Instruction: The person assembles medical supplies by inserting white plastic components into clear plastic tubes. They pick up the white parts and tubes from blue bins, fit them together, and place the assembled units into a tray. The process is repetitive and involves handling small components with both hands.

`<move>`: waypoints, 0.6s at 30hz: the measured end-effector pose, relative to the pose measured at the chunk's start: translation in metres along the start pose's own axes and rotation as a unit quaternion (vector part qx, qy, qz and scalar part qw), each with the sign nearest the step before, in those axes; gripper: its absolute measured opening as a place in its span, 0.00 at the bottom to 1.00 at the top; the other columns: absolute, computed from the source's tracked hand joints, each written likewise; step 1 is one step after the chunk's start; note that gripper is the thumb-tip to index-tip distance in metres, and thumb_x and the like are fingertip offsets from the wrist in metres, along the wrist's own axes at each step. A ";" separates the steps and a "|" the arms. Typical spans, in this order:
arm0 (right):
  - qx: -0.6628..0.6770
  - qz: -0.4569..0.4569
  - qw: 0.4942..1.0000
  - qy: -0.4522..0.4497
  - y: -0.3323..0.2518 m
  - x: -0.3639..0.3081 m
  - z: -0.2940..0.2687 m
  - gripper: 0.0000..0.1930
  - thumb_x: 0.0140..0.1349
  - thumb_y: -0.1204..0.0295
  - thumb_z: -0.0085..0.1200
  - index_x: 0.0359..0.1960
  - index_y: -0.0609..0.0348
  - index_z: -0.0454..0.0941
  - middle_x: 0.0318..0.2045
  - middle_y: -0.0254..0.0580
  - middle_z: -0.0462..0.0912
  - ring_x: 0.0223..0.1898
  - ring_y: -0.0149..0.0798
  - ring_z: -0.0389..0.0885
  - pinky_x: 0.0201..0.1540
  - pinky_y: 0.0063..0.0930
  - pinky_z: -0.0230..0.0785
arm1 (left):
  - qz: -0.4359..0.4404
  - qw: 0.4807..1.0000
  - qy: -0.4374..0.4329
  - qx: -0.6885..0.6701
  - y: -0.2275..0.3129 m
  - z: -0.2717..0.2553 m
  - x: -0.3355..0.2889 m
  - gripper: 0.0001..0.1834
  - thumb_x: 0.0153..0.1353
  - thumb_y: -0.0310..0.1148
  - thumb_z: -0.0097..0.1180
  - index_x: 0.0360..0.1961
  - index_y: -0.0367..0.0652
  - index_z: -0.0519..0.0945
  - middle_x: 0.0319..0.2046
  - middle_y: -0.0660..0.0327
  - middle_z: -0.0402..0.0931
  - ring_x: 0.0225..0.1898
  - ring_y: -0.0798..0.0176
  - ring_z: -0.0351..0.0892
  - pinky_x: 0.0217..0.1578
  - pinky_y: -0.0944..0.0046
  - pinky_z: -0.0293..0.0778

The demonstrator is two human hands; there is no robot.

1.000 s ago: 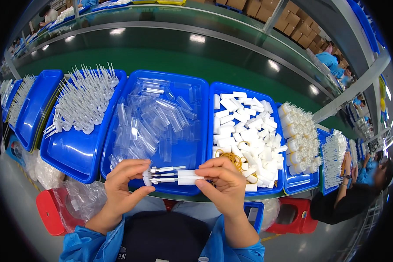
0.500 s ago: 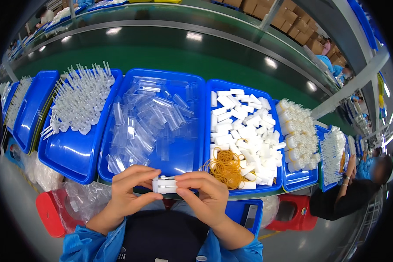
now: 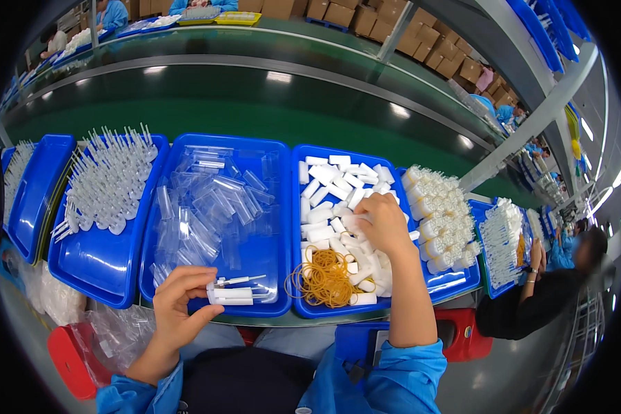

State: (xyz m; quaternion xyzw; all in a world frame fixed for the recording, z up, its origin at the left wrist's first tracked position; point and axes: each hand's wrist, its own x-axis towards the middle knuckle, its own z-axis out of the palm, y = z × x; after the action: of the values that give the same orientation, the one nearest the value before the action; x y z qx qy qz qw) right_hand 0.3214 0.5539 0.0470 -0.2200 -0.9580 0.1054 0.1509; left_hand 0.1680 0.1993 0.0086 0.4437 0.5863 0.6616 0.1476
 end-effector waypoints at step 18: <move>0.572 0.029 0.818 0.052 -0.112 -0.054 0.010 0.07 0.57 0.88 0.52 0.33 0.66 0.79 0.38 0.44 0.78 0.42 0.32 0.77 0.48 0.23 0.69 | 0.007 0.997 0.045 -0.058 -0.003 0.002 0.000 0.20 0.51 0.17 0.66 0.48 0.33 0.79 0.50 0.48 0.75 0.51 0.57 0.79 0.49 0.64 0.80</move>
State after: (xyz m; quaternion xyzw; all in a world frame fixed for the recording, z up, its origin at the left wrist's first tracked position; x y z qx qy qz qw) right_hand 0.3204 0.4299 0.0546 -0.1266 -0.7097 0.6269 0.2956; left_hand 0.1685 0.2010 0.0055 0.4083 0.5496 0.7150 0.1415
